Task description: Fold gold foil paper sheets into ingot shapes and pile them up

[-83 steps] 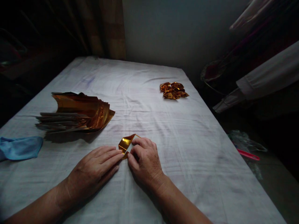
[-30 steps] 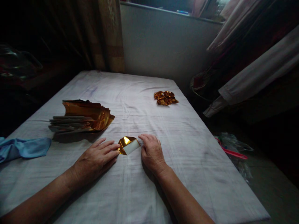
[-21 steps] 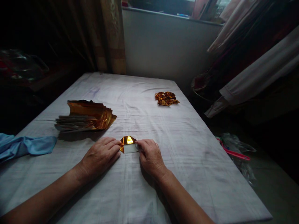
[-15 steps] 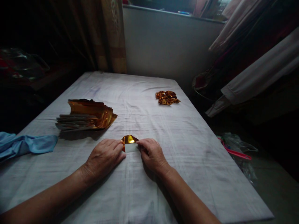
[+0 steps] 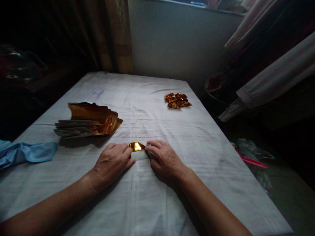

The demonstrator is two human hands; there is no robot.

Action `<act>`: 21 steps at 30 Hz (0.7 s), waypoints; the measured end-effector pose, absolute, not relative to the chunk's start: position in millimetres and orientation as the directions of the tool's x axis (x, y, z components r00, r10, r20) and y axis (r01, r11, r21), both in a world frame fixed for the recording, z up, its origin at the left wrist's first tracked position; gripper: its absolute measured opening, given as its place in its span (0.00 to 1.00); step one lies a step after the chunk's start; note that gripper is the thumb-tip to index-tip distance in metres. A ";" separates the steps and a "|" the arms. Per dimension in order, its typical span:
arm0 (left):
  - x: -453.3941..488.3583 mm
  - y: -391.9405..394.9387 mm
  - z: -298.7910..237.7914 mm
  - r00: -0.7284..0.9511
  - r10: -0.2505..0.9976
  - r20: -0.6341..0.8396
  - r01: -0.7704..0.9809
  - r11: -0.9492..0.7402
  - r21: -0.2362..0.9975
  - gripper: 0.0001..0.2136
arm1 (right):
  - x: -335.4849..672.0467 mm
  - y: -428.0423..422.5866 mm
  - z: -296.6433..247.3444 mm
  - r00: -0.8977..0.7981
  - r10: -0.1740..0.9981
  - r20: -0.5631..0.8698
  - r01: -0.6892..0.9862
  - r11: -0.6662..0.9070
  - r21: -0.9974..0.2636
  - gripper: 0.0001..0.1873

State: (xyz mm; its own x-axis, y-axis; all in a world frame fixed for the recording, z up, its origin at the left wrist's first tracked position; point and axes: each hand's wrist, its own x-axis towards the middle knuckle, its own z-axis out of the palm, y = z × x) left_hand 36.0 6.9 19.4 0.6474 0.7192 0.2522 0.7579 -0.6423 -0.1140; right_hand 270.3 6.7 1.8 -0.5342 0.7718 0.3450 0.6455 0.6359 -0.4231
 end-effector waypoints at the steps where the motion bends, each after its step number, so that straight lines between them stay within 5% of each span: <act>1: 34.4 7.4 18.9 0.653 0.712 0.259 0.752 -0.651 -0.103 0.08 | 268.5 5.0 1.8 -0.525 0.776 0.349 0.651 0.631 -0.422 0.21; 10: 14.7 12.8 15.7 0.657 0.678 0.328 0.711 -0.703 0.029 0.06 | 264.9 3.3 3.5 -0.589 0.752 0.296 0.624 0.656 -0.424 0.14; 21: 6.4 10.6 10.8 0.626 0.716 0.309 0.706 -0.689 0.166 0.08 | 259.8 24.1 5.6 -0.746 0.567 0.349 0.543 0.821 -0.175 0.11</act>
